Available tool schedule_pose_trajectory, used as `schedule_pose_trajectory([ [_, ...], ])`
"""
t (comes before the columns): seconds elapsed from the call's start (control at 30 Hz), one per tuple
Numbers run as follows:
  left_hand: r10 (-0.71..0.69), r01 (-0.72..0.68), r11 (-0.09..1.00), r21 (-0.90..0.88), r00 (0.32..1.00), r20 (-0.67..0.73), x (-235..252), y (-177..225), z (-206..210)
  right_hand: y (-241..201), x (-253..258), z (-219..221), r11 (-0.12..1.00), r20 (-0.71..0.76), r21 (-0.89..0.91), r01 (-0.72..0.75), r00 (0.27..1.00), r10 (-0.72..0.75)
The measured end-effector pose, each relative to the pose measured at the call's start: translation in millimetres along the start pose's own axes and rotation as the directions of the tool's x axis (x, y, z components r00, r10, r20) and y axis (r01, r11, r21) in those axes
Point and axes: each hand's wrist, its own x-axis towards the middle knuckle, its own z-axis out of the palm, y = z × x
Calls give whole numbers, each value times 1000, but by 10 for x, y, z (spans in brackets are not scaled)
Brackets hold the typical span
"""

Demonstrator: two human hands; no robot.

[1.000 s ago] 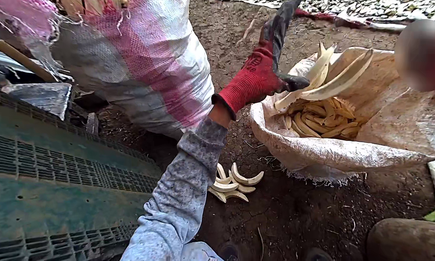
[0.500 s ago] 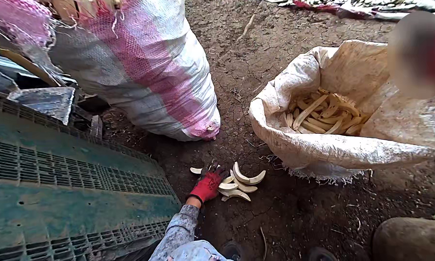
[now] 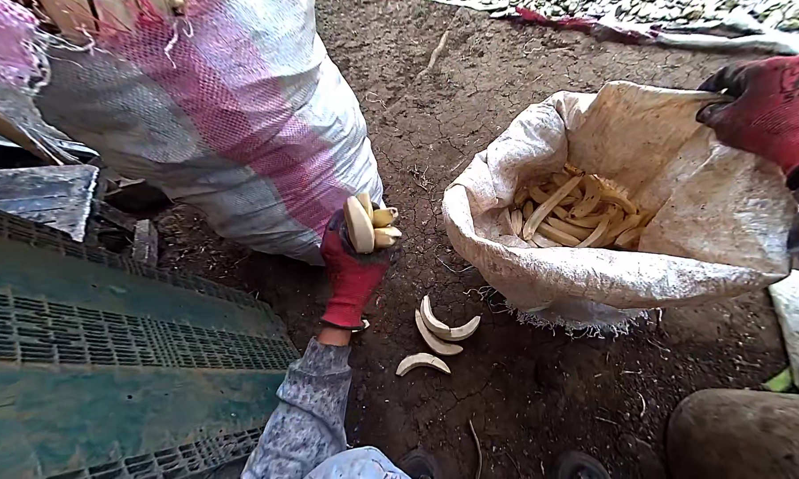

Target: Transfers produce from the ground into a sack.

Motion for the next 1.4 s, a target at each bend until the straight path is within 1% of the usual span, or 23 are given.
schedule_pose_trajectory([
  [0.03, 167, -186, 979, -82, 966, -197, 222, 117, 123, -1, 22, 13, 1000, 1, -6, 1, 1000, -1],
  [0.07, 341, -417, 897, -143, 862, -374, 482, 260, 287, 9, 48, 35, 1000, 1, -10, 3, 1000, -3],
  [0.1, 484, -605, 783, -142, 737, -473, 732, 510, 395, 22, 76, 53, 1000, -1, -6, 8, 1000, -8],
  [0.13, 575, -675, 728, -116, 694, -433, 870, 890, 349, 46, 100, 79, 1000, -7, 9, 13, 1000, -13],
  [0.2, 530, -525, 848, -73, 836, 142, 853, 1767, -170, 89, 127, 131, 999, -20, 46, 20, 1000, -19],
  [0.23, 456, -473, 880, -46, 812, 363, 882, 1969, -303, 109, 138, 135, 999, -22, 50, 15, 1000, -14],
  [0.27, 437, -450, 890, -77, 793, 425, 887, 1958, -328, 139, 151, 145, 999, -27, 52, 11, 1000, -10],
  [0.37, 455, -391, 857, -337, 880, 137, 594, 1199, 21, 182, 101, 131, 997, -33, 72, 4, 999, -1],
  [0.4, 371, -321, 901, -293, 919, 134, 344, 903, 141, 180, 80, 100, 997, -33, 79, 7, 999, -4],
  [0.43, 271, -225, 955, -196, 928, 257, 41, 597, 239, 174, 67, 76, 997, -33, 75, 6, 999, -4],
  [0.47, 183, -163, 983, -82, 869, 459, -226, 299, 349, 160, 66, 64, 997, -31, 71, 7, 1000, -5],
  [0.53, 20, -250, 961, 115, 480, 877, -681, -92, 551, 142, 106, 84, 998, -22, 63, 8, 1000, -6],
  [0.57, -39, -365, 918, 157, 311, 950, -898, -191, 667, 132, 125, 92, 998, -19, 61, 11, 1000, -10],
  [0.6, -67, -457, 874, 168, 229, 971, -1103, -259, 756, 129, 134, 108, 998, -18, 58, 16, 1000, -15],
  [0.83, 33, -596, 801, 57, 139, 990, -1299, -513, 952, 41, 109, 104, 999, -6, 36, 17, 1000, -17],
  [1.03, -104, -488, 850, 197, 210, 972, -1218, -500, 1011, -97, 10, 14, 1000, 13, -11, -5, 1000, 5],
  [1.1, -160, -314, 912, 265, 324, 932, -1185, -486, 878, -128, -7, 20, 1000, 14, -20, 0, 1000, 1],
  [1.13, -182, -166, 945, 281, 448, 875, -1168, -464, 772, -154, -22, 10, 1000, 14, -20, -2, 1000, 3],
  [1.2, -185, 129, 982, 138, 798, 574, -1125, -391, 593, -215, -67, -30, 1000, 17, -18, -4, 1000, 5],
  [1.23, -169, 186, 982, -16, 922, 348, -1046, -314, 538, -230, -92, -53, 1000, 20, -19, -11, 1000, 11],
  [1.27, -154, 177, 969, -170, 978, 141, -908, -183, 474, -232, -101, -72, 1000, 22, -21, -17, 1000, 18],
  [1.33, -65, 12, 920, -393, 991, -121, -520, 112, 311, -216, -94, -75, 1000, 30, -26, -18, 999, 18],
  [1.4, 161, -365, 802, -473, 895, -416, -9, 353, 341, -187, -59, -39, 1000, 24, -23, 3, 1000, -3],
])
